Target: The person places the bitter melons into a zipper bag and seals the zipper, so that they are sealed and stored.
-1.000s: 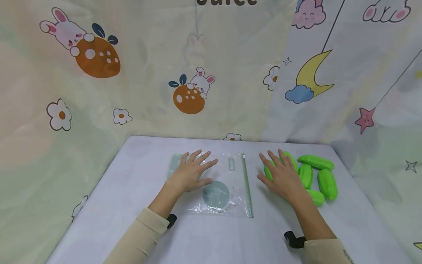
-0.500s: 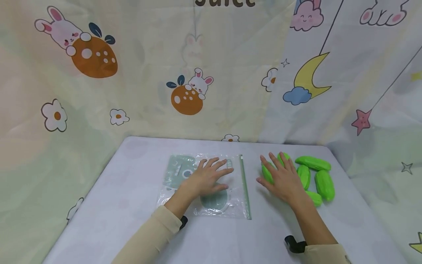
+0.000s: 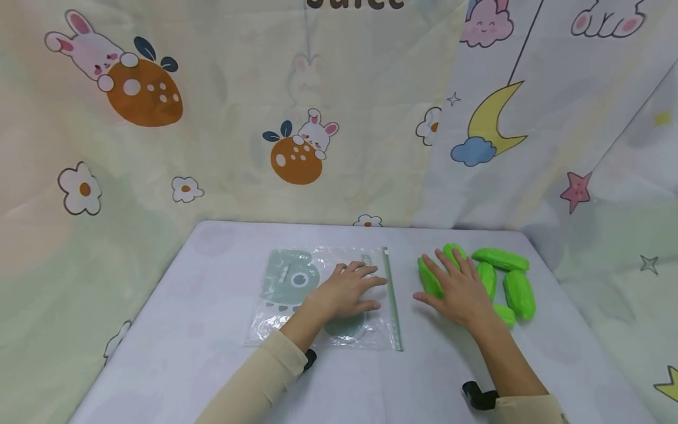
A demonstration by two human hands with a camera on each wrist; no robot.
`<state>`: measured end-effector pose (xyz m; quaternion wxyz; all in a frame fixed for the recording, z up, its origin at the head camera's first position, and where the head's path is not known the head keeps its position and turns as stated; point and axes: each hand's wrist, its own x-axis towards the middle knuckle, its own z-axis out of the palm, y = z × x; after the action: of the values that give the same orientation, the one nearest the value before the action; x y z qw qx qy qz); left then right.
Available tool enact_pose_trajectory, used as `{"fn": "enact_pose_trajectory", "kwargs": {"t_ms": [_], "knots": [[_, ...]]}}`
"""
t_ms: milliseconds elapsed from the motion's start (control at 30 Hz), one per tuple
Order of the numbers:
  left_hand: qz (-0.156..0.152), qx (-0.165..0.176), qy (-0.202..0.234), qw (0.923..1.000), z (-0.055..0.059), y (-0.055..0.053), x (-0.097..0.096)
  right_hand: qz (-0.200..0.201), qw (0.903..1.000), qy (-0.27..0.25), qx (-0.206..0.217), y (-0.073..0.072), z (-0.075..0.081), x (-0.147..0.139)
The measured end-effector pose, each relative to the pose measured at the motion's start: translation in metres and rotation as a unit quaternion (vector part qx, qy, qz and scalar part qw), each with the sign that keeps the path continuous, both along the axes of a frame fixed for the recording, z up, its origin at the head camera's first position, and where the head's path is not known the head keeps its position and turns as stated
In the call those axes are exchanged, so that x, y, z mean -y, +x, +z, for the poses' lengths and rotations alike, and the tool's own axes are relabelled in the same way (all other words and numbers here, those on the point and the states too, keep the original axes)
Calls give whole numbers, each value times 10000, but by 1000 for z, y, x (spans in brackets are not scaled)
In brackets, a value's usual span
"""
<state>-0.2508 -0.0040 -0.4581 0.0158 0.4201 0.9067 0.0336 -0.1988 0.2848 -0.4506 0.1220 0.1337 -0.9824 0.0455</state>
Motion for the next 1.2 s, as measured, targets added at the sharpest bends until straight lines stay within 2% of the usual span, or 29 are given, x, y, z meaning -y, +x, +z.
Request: {"fn": "enact_pose_trajectory", "kwargs": {"t_ms": [133, 300, 467, 633, 867, 1200], "knots": [[-7, 47, -30, 10000, 0, -1, -8, 42, 10000, 30, -64, 3, 0, -3], [-179, 189, 23, 9997, -1, -5, -19, 85, 9998, 140, -108, 3, -1, -3], [-316, 243, -200, 9990, -2, -10, -29, 88, 9998, 177, -98, 2, -2, -4], [-421, 409, -343, 9977, -1, -11, -35, 138, 9996, 176, -178, 4, -3, -8], [-374, 326, -664, 9966, -5, -14, -41, 180, 9996, 165, -120, 8, -9, -13], [-420, 342, -619, 9966, -7, -20, -47, 68, 10000, -2, -36, 11, -12, -17]]}}
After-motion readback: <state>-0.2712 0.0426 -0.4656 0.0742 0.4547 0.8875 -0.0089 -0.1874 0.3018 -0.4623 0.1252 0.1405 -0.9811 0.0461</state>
